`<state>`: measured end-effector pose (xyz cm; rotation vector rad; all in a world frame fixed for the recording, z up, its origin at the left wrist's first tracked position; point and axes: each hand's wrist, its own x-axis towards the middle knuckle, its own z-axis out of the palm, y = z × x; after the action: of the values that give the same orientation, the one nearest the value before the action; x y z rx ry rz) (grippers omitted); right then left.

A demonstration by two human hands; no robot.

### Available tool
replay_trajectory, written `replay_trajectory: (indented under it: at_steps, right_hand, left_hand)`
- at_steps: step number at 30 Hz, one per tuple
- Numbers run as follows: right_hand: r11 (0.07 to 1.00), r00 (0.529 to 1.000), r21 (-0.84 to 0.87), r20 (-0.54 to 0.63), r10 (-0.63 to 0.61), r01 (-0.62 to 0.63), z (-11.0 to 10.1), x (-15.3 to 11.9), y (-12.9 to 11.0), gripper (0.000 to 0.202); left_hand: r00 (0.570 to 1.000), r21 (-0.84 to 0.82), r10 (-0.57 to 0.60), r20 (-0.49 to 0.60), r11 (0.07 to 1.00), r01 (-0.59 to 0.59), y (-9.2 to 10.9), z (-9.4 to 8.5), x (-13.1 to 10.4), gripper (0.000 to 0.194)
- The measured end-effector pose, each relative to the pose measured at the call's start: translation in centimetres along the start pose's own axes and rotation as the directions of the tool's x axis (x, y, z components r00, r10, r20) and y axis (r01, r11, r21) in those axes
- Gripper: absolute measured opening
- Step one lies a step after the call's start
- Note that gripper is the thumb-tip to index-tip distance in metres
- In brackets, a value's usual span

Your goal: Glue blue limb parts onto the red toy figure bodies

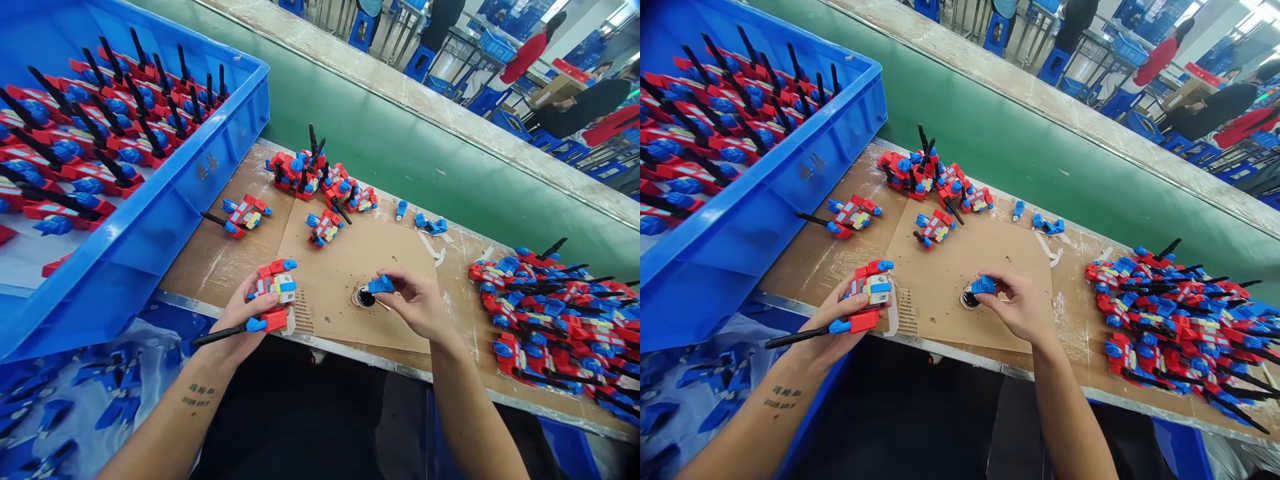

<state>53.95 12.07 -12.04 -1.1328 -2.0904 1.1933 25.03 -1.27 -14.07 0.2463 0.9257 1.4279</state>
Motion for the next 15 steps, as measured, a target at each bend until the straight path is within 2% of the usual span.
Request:
replay_trajectory:
  at_steps: [3,7,11,15]
  right_hand:
    - [1.0,1.0,0.022,-0.018,-0.018,0.018,-0.3,-0.1,-0.6,0.033]
    - [0.952,0.979,0.263,-0.17,-0.114,0.157,-0.1,-0.8,-3.2,0.032]
    - [0.825,0.936,0.477,-0.31,-0.165,0.303,2.8,-2.0,-5.8,0.031]
    - [0.787,0.944,0.54,-0.292,-0.157,0.298,6.6,-2.5,-6.2,0.038]
  left_hand:
    - [0.999,0.003,-0.041,0.016,0.999,0.041,-0.2,0.5,0.0,0.054]
    - [0.996,-0.067,-0.081,0.022,0.994,0.082,-1.2,2.1,0.1,0.052]
    - [0.987,-0.182,-0.099,0.124,0.976,0.121,-2.8,4.3,0.1,0.049]
    - [0.972,-0.259,-0.118,0.202,0.951,0.17,-3.8,5.9,-0.2,0.038]
